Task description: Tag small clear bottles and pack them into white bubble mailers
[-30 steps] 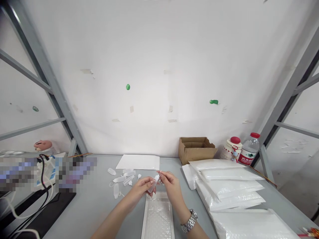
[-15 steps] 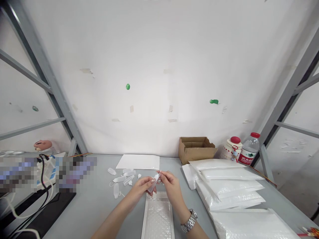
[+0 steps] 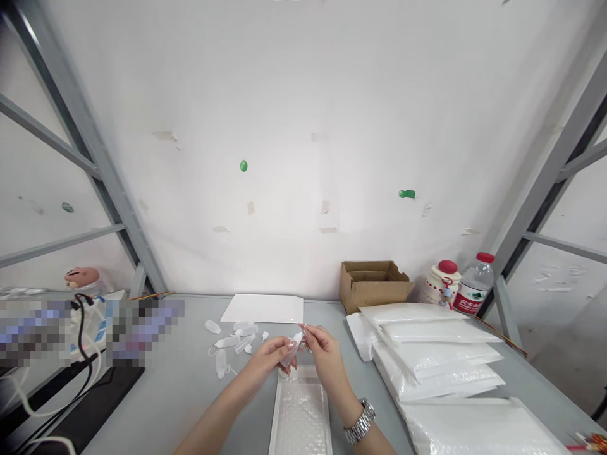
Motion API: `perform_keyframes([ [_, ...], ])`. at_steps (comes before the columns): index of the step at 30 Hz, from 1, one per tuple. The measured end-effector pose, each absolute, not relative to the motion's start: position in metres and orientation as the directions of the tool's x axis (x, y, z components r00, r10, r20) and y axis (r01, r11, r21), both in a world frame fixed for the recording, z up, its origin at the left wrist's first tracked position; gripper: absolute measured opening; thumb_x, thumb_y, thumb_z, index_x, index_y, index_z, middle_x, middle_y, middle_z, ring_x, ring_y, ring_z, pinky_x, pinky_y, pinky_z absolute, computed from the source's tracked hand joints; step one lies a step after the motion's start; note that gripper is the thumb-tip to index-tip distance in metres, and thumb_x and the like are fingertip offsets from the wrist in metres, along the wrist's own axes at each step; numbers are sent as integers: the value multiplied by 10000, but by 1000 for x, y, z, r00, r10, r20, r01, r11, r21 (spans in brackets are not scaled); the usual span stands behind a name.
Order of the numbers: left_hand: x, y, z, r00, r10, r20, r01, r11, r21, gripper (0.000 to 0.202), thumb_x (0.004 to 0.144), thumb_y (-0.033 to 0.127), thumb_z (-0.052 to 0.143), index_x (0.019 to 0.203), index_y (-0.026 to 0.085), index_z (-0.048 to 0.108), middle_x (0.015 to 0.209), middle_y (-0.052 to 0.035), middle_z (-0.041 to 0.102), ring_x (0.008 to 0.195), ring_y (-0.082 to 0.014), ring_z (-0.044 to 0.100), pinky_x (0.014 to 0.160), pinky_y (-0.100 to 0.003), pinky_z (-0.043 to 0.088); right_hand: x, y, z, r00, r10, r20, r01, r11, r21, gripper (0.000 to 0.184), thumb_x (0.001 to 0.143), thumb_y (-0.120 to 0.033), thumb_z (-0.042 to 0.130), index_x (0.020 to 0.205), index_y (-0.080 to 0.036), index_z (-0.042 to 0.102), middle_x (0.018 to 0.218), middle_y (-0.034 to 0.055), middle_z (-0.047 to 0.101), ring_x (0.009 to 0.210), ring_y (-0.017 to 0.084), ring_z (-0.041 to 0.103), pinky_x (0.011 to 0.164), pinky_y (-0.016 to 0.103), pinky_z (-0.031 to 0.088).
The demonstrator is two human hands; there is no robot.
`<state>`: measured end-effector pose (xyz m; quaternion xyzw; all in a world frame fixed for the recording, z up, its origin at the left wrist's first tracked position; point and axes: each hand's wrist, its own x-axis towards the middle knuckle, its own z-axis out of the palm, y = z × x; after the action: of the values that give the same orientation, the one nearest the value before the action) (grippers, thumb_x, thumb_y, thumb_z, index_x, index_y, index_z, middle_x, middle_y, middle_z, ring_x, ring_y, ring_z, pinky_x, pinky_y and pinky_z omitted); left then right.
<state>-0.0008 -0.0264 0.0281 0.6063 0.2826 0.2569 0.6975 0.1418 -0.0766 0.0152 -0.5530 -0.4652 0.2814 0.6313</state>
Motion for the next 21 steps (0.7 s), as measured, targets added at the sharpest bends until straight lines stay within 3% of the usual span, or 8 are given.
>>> perform_keyframes([
  [12,-1,-28,32,708,701,-86,-4,125,992,426,687,557,565,764,139,586,646,-22,579,598,-132,508,615,-276,383,143,-77,17,372,883,287,155,246,-957,318,748,-471,565,895,-229,710,651,1,560,628,157,546,617,274,462],
  [21,1,-29,29,712,698,-76,-7,115,993,436,686,568,549,753,137,570,627,-12,571,555,-114,493,593,-262,382,143,-81,14,341,811,476,432,315,-845,285,828,-412,493,923,-229,689,689,26,587,658,166,552,624,275,458],
])
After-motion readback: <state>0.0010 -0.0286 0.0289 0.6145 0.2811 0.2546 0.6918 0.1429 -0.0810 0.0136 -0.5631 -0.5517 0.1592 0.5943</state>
